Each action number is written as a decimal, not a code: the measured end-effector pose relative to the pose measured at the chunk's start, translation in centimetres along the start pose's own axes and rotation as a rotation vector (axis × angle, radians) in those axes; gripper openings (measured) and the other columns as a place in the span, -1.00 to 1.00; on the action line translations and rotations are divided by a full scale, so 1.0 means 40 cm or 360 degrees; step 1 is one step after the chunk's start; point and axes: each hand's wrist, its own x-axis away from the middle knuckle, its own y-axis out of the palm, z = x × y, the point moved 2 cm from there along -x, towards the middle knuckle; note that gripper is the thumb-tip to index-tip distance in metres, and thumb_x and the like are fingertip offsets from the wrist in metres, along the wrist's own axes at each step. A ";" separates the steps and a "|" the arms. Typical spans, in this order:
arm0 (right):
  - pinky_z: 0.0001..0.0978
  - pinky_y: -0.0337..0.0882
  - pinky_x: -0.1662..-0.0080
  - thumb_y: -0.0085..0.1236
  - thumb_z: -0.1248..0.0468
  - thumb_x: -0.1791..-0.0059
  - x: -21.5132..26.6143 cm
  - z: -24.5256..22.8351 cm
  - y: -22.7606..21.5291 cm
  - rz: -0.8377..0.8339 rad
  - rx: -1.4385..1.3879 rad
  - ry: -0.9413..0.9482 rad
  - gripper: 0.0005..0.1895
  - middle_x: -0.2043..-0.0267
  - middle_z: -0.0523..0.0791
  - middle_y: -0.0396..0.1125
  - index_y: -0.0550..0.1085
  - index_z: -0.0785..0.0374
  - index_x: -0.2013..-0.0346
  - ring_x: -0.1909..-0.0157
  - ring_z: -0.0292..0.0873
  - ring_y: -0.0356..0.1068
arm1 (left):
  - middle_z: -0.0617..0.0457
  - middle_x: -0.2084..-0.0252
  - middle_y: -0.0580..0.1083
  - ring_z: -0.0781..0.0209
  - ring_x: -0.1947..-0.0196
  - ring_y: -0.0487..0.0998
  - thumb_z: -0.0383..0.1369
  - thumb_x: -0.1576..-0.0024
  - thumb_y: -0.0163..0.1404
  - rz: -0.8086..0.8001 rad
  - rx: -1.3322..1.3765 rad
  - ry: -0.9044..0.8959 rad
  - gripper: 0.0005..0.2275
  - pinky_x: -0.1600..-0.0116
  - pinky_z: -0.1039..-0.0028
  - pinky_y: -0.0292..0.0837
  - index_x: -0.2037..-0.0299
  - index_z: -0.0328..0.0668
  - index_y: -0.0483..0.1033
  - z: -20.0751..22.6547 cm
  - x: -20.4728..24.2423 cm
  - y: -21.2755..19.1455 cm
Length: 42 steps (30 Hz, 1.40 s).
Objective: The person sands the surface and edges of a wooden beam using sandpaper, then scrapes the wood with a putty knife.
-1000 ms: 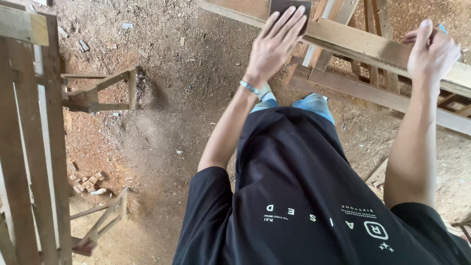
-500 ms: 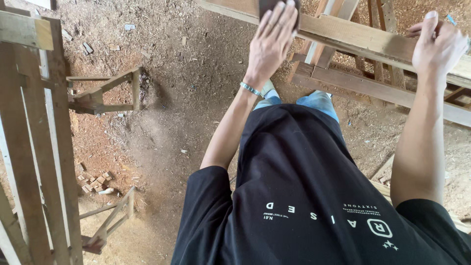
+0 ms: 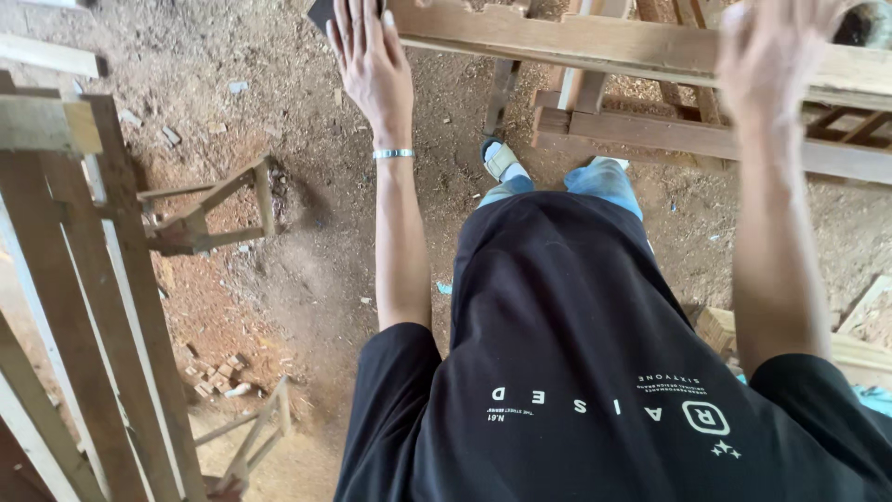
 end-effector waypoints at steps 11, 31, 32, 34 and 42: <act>0.03 -0.14 -0.54 0.07 0.09 -0.25 0.096 -0.233 0.024 -0.0562 -0.0259 -0.0062 -0.31 -0.61 0.13 -0.13 0.02 0.42 -0.49 -0.62 0.13 -0.14 | 0.18 -0.48 0.14 0.26 -0.51 0.12 -0.18 -0.43 -0.30 0.0035 -0.0031 0.0068 -0.64 -0.62 0.27 -0.07 -0.40 0.05 0.24 -0.023 0.010 0.009; 0.22 -0.29 -0.50 0.05 0.15 -0.27 0.282 -0.026 -0.060 -0.0495 -0.0185 0.0307 -0.39 -0.61 0.07 0.00 0.10 0.37 -0.52 -0.63 0.07 -0.07 | 0.17 -0.47 0.16 0.26 -0.50 0.15 -0.20 -0.43 -0.24 -0.0001 -0.0048 0.0031 -0.64 -0.61 0.29 -0.05 -0.40 0.03 0.22 0.005 0.007 -0.012; 0.22 -0.29 -0.50 0.06 0.17 -0.27 0.285 -0.011 -0.064 -0.0481 -0.0211 0.0300 -0.39 -0.60 0.05 0.02 0.12 0.36 -0.53 -0.63 0.06 -0.06 | 0.20 -0.47 0.17 0.28 -0.51 0.16 -0.19 -0.43 -0.24 0.0003 -0.0032 0.0030 -0.65 -0.62 0.31 -0.04 -0.40 0.05 0.23 0.014 0.018 -0.013; 0.26 -0.30 -0.46 0.08 0.18 -0.24 0.276 0.028 -0.067 -0.0411 -0.0229 0.0302 -0.39 -0.57 0.08 0.06 0.14 0.39 -0.50 -0.60 0.08 -0.04 | 0.18 -0.47 0.17 0.25 -0.50 0.16 -0.21 -0.43 -0.25 -0.0064 0.0022 0.0003 -0.66 -0.61 0.29 -0.06 -0.39 0.06 0.25 0.041 0.056 -0.020; 0.24 -0.30 -0.48 0.08 0.25 -0.25 0.254 0.137 -0.114 -0.0282 -0.0395 0.0343 -0.46 -0.52 0.04 0.17 0.16 0.31 -0.48 -0.59 0.08 0.00 | 0.10 -0.47 0.15 0.21 -0.50 0.14 -0.26 -0.41 -0.22 -0.0073 -0.0007 0.0193 -0.64 -0.58 0.26 -0.04 -0.39 -0.05 0.23 0.229 0.152 -0.012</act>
